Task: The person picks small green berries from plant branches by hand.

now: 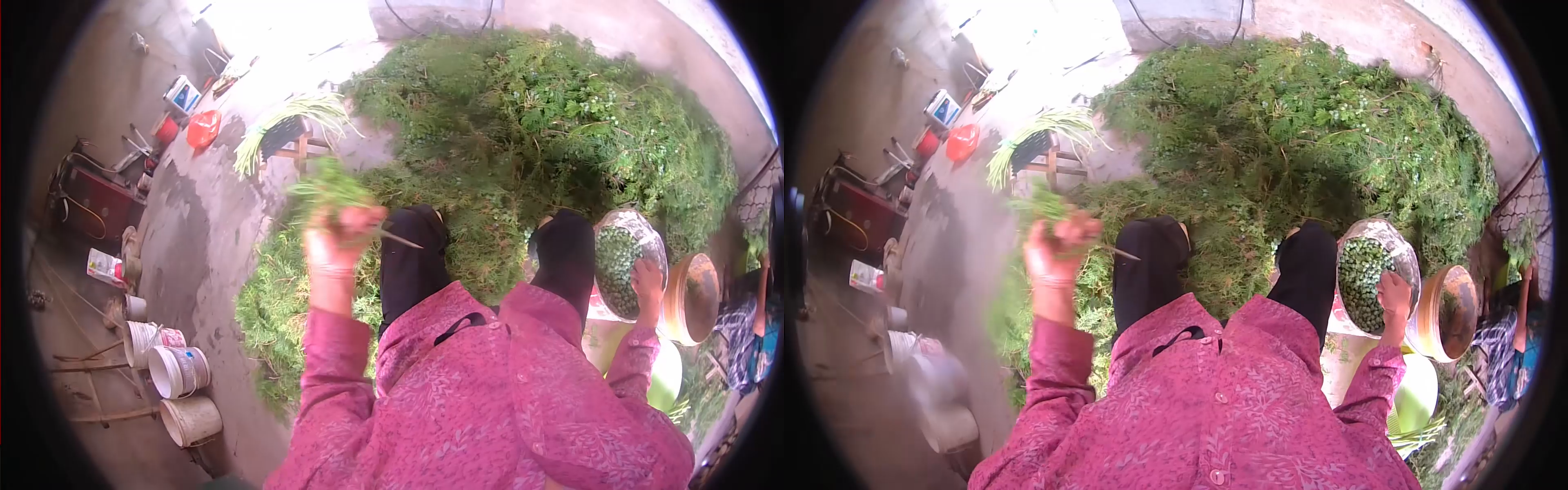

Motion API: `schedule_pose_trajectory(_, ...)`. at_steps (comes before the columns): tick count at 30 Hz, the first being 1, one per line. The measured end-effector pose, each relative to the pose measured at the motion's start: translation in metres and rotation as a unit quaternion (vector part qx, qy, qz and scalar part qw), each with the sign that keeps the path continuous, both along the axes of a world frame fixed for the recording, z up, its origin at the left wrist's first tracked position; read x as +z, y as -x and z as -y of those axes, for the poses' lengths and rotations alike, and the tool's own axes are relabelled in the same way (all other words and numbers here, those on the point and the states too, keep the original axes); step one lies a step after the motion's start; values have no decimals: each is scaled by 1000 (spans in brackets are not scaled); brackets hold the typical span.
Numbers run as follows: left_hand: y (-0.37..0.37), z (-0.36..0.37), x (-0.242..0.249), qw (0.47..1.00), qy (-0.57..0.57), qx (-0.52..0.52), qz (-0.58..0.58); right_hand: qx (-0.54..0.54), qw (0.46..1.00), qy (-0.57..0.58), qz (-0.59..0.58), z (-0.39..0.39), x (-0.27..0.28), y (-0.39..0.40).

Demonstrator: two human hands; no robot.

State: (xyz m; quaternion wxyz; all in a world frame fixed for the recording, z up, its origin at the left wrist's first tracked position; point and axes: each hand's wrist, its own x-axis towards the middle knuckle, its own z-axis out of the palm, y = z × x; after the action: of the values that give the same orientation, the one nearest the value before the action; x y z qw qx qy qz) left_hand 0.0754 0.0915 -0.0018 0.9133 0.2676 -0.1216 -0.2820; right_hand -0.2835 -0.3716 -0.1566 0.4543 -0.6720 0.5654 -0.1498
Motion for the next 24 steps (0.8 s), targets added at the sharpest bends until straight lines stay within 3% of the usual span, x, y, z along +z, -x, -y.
schedule_pose_trajectory(1,-6,-20,12,988,-83,129,-33,-24,993,-52,99,-3,-5,2)
schedule_pose_trajectory(2,-17,-45,18,982,-95,161,-27,-48,974,-103,197,-5,-7,3)
schedule_pose_trajectory(3,-25,-68,26,957,-159,233,64,-71,966,-115,220,-13,1,1)
schedule_pose_trajectory(4,-38,-89,31,931,-226,285,43,-72,966,-114,221,-17,4,2)
schedule_pose_trajectory(5,-51,-113,26,883,-321,329,95,-88,956,-128,248,-20,5,3)
schedule_pose_trajectory(6,-42,-113,42,758,-503,380,165,-104,945,-142,274,-22,7,6)
schedule_pose_trajectory(8,-65,-137,18,699,-572,367,224,-103,936,-145,304,-27,10,6)
schedule_pose_trajectory(10,-66,-144,5,465,-800,212,314,-95,941,-142,291,-32,19,9)
schedule_pose_trajectory(12,-71,-157,-32,390,-837,106,368,63,966,101,228,-15,-12,22)
schedule_pose_trajectory(14,-65,-146,-44,433,-823,91,355,-103,933,-132,318,-37,44,-3)
schedule_pose_trajectory(15,-71,-139,-49,439,-816,79,367,-103,916,-141,360,-34,47,-7)
schedule_pose_trajectory(17,-89,-123,-57,570,-758,49,313,-95,893,-146,415,-29,60,-27)
schedule_pose_trajectory(20,-59,-25,-8,538,-728,84,417,-60,896,-139,417,-30,89,-76)
schedule_pose_trajectory(22,-75,14,-21,563,-680,67,464,16,893,-168,417,-28,92,-116)
schedule_pose_trajectory(24,-74,67,-17,545,-673,24,500,76,913,-176,359,-20,81,-159)
